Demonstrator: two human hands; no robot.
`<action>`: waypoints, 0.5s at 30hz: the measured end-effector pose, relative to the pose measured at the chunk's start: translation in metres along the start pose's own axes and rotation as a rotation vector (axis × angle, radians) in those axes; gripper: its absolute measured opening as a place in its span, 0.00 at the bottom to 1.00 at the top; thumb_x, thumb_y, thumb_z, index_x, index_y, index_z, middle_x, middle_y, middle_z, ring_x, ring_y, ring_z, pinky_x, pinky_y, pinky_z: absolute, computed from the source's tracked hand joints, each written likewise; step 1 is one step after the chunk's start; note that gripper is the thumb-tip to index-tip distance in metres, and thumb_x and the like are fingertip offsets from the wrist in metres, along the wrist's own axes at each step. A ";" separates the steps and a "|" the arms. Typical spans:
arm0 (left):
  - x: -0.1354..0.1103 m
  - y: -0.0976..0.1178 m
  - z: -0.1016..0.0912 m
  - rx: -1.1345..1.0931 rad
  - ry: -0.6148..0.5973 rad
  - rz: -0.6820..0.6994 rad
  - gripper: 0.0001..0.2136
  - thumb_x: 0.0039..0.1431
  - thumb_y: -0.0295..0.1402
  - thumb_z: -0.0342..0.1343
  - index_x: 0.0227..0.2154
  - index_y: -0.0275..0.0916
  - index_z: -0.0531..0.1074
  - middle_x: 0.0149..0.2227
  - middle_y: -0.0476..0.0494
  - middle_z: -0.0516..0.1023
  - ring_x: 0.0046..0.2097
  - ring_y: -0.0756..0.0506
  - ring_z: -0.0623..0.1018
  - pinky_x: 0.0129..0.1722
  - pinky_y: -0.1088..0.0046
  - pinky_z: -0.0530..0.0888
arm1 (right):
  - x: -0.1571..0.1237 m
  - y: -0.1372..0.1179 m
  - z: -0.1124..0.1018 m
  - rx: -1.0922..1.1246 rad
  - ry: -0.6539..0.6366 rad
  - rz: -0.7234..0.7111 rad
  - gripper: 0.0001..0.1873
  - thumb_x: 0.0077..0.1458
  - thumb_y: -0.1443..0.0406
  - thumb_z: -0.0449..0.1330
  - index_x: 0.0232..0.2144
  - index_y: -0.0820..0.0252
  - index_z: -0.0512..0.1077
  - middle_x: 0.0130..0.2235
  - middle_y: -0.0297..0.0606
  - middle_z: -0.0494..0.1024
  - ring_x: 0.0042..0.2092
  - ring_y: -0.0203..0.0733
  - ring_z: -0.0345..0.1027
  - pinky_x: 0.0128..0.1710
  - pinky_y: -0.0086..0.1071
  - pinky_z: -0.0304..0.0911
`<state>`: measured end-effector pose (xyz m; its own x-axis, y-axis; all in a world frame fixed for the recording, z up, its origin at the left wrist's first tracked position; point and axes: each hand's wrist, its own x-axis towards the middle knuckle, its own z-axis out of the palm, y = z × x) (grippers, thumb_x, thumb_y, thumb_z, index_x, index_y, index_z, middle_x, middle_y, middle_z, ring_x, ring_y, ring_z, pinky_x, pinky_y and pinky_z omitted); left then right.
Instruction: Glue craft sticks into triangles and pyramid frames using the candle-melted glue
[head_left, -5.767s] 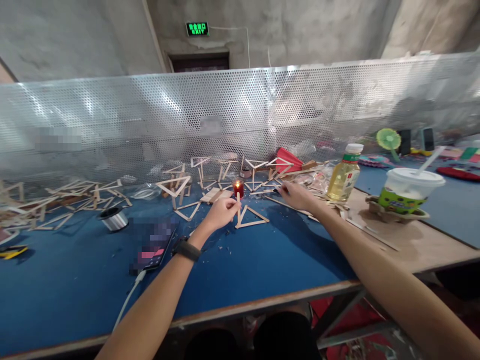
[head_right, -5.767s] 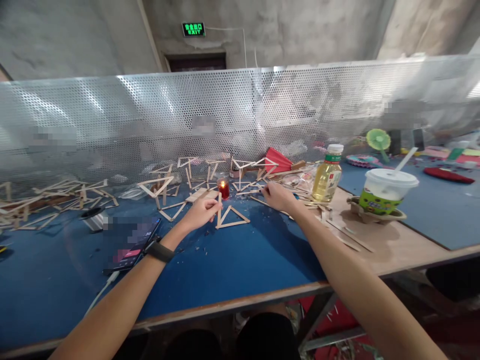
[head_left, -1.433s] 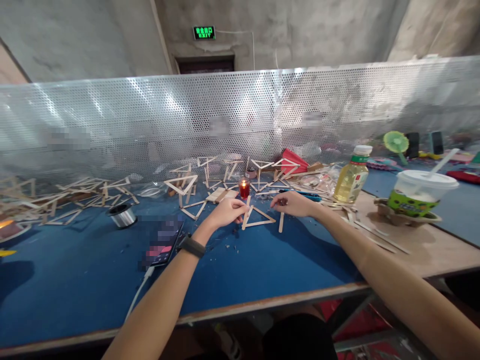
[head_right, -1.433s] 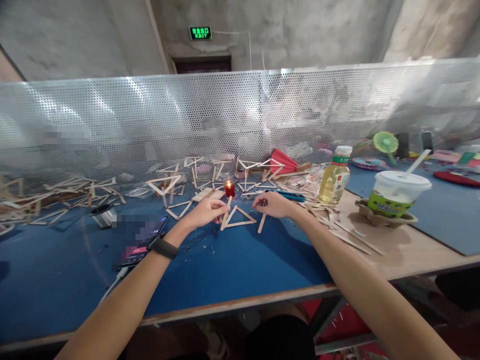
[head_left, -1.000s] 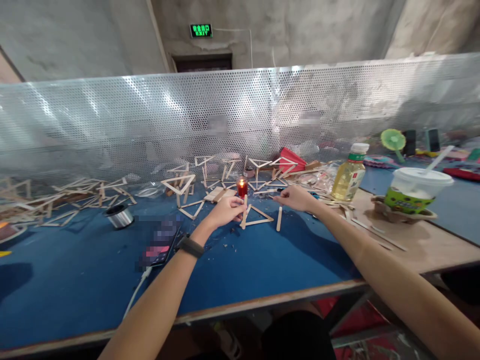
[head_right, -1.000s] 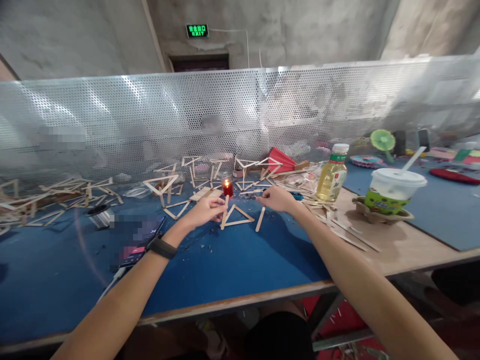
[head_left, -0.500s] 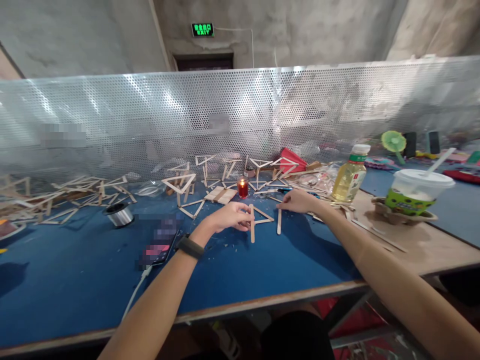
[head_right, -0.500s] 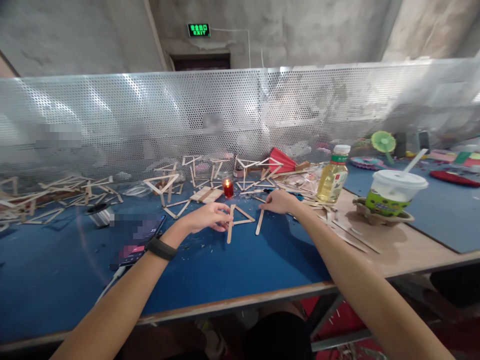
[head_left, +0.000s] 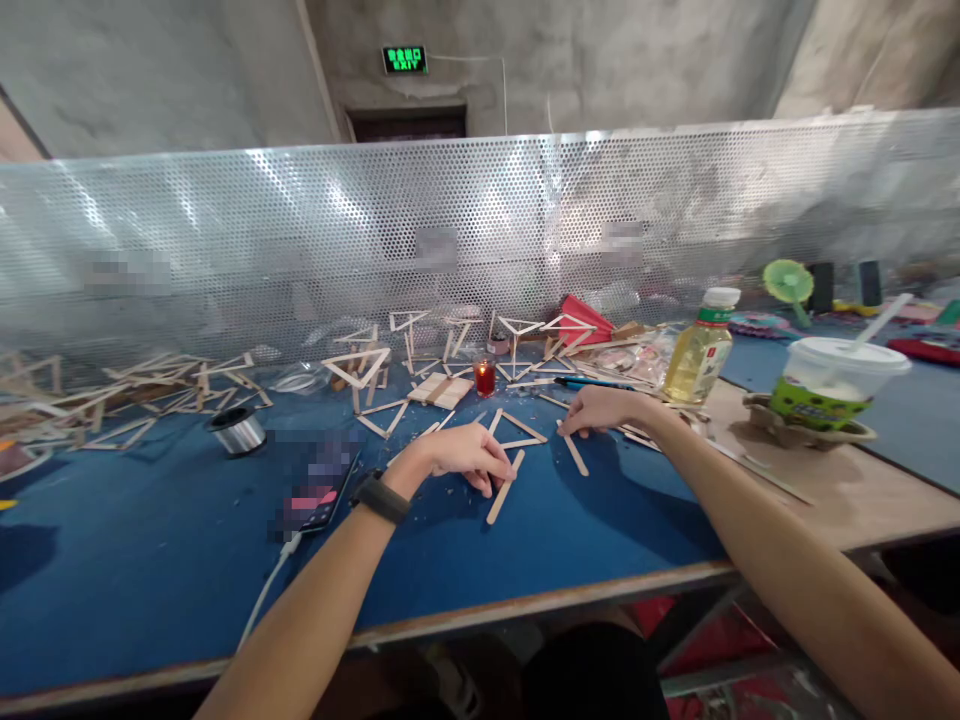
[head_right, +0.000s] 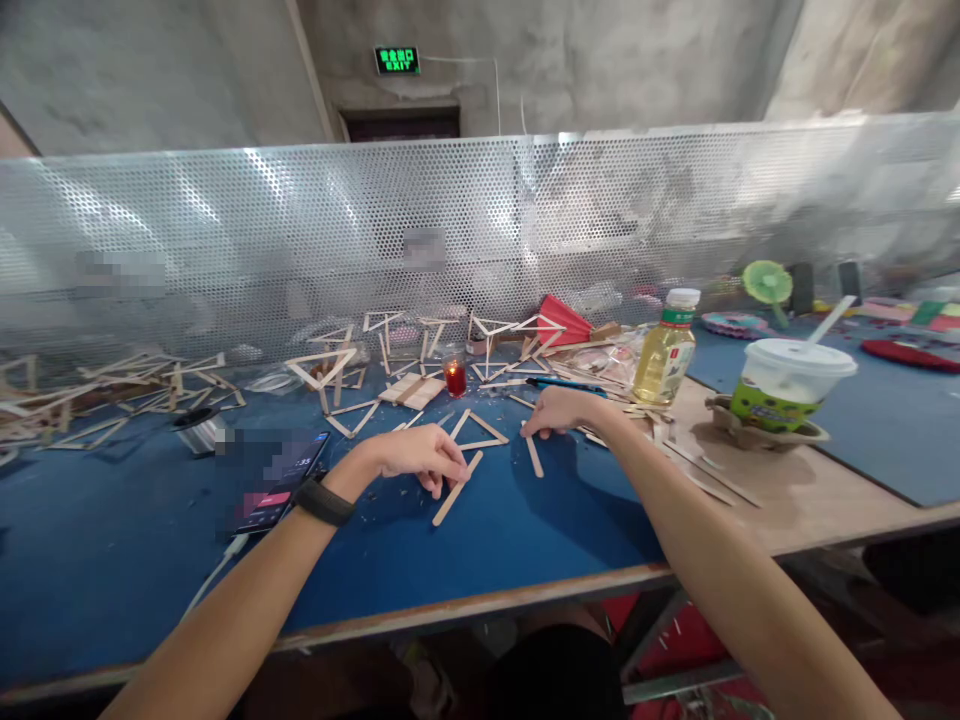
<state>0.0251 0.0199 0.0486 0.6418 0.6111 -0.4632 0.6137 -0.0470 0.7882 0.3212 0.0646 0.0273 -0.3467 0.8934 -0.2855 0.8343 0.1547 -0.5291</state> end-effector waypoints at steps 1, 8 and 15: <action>0.000 0.000 0.000 0.007 -0.010 -0.016 0.17 0.49 0.47 0.71 0.29 0.36 0.83 0.30 0.42 0.82 0.28 0.49 0.79 0.32 0.74 0.77 | -0.001 0.000 -0.001 0.017 -0.018 -0.006 0.20 0.43 0.47 0.68 0.21 0.58 0.80 0.23 0.36 0.75 0.23 0.37 0.60 0.25 0.33 0.55; -0.004 0.007 0.000 0.084 -0.026 -0.022 0.17 0.52 0.48 0.68 0.29 0.36 0.82 0.31 0.42 0.82 0.26 0.49 0.77 0.30 0.72 0.73 | -0.006 -0.009 0.000 0.032 -0.010 -0.016 0.16 0.42 0.52 0.67 0.25 0.58 0.80 0.21 0.32 0.68 0.24 0.36 0.56 0.24 0.33 0.51; 0.005 -0.004 -0.015 0.153 0.446 0.145 0.14 0.58 0.43 0.61 0.33 0.34 0.81 0.30 0.43 0.79 0.28 0.49 0.72 0.27 0.73 0.65 | -0.004 -0.016 0.005 -0.072 0.110 -0.168 0.15 0.46 0.58 0.64 0.36 0.58 0.81 0.31 0.35 0.80 0.31 0.41 0.69 0.30 0.31 0.58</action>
<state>0.0189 0.0348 0.0486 0.4867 0.8668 -0.1084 0.6149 -0.2517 0.7474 0.3070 0.0565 0.0334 -0.4384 0.8924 -0.1071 0.7982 0.3318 -0.5028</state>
